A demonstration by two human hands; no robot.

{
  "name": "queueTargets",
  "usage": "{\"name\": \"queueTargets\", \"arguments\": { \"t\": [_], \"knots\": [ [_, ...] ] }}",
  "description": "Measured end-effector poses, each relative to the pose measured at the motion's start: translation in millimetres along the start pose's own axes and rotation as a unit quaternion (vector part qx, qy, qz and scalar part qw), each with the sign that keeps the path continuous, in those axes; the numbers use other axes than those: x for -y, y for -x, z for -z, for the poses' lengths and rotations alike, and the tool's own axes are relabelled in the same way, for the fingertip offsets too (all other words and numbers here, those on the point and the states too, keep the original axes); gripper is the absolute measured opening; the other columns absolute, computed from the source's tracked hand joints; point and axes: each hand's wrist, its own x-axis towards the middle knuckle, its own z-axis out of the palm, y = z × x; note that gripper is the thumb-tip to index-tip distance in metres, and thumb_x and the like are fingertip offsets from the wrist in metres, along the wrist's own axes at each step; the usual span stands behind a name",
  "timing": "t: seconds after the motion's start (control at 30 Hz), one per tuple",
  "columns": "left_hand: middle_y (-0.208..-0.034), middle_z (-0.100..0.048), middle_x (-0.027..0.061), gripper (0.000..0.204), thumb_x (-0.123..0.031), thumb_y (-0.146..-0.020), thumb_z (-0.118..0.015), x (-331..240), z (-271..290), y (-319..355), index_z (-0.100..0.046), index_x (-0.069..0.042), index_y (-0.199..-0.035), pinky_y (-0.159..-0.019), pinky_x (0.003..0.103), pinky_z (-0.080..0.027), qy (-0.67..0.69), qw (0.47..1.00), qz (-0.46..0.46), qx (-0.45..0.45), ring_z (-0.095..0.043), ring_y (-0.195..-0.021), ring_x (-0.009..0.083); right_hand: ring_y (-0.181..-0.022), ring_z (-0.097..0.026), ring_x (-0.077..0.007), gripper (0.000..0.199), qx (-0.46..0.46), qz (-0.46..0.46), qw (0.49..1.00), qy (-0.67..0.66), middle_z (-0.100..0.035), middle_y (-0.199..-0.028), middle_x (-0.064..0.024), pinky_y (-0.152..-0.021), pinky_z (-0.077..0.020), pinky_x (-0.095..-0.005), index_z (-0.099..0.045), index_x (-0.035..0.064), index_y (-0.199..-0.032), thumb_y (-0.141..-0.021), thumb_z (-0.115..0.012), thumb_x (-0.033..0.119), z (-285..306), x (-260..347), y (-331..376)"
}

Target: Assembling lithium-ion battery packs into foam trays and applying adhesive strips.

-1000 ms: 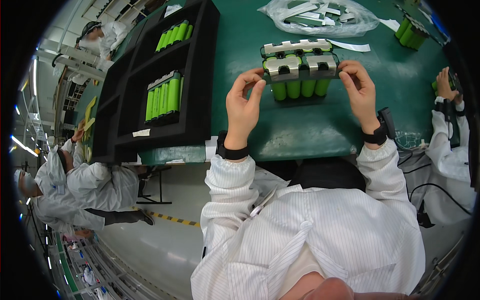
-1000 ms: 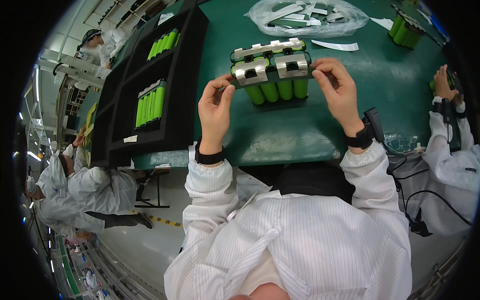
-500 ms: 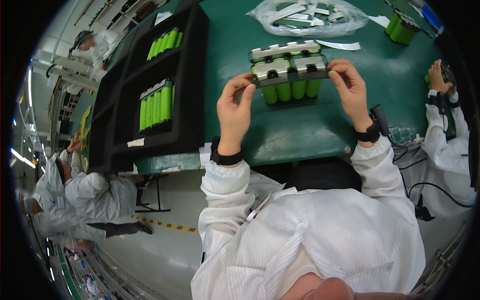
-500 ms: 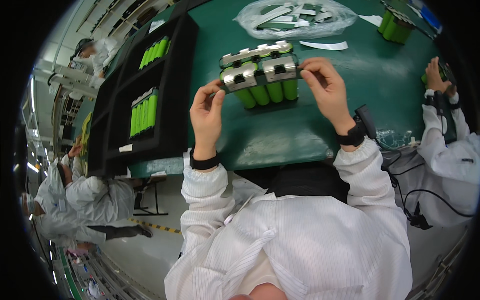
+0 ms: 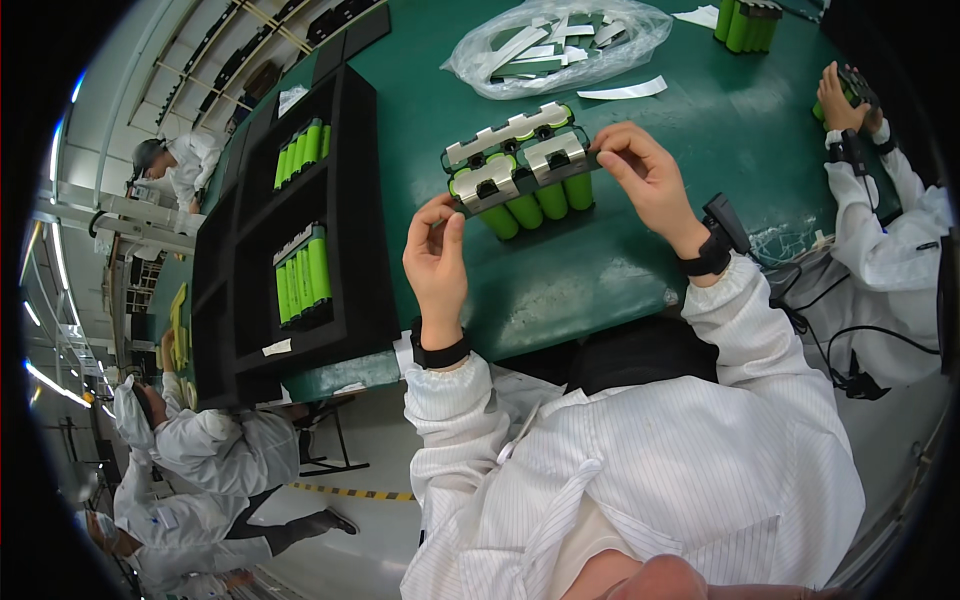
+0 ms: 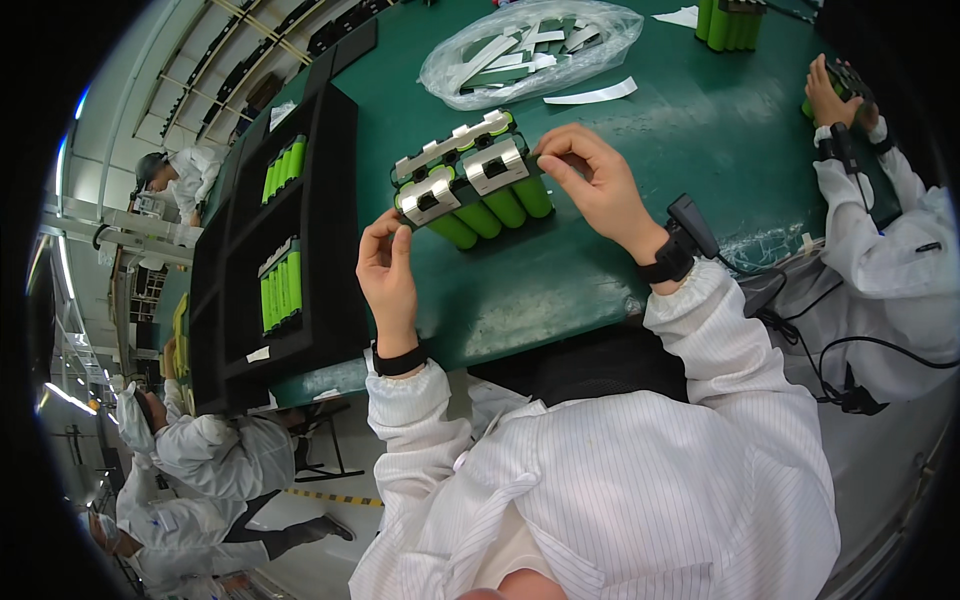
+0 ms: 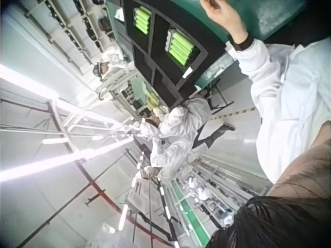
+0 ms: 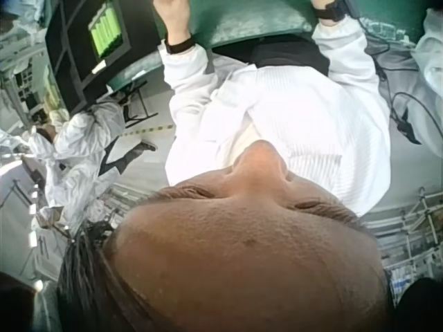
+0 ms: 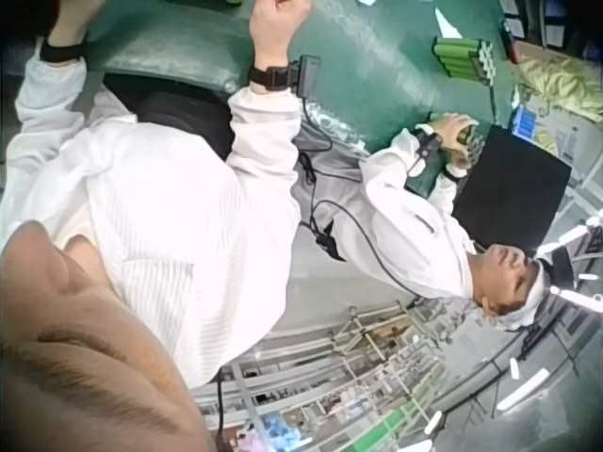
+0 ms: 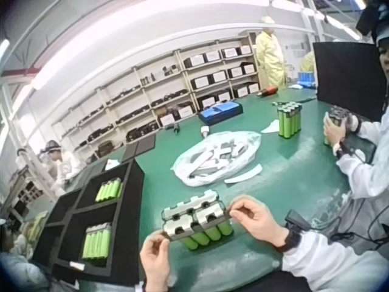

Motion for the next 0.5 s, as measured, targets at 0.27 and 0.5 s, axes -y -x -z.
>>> {"name": "queueTargets", "arguments": {
  "t": [0.27,0.5],
  "knots": [
    [-0.116,-0.06,0.0116,0.009,-0.007,-0.092,-0.061,-0.7,-1.5,-0.4,-0.058,-0.001,-0.098,-0.084,0.023,-0.042,0.018,1.0,-0.004,0.009,-0.054,-0.093,0.0082,-0.095,-0.054,-0.0106,0.005,-0.002,0.001,1.0,0.008,-0.057,-0.106,-0.005,-0.082,-0.0446,-0.0223,-0.058,-0.0014,-0.095,-0.091,-0.059,0.002,0.6,3.1,0.0],
    [-0.116,-0.062,0.0136,0.011,-0.01,-0.092,-0.061,-2.0,0.5,-0.4,-0.059,0.0,-0.096,-0.088,0.027,-0.046,0.02,1.0,-0.006,0.008,-0.059,-0.098,0.0141,-0.083,-0.049,-0.0061,0.005,0.002,-0.003,1.0,0.013,-0.056,-0.103,-0.0021,-0.073,-0.0406,-0.0188,-0.057,-0.0002,-0.093,-0.093,-0.058,0.005,-1.1,0.9,0.3]
  ]
}}
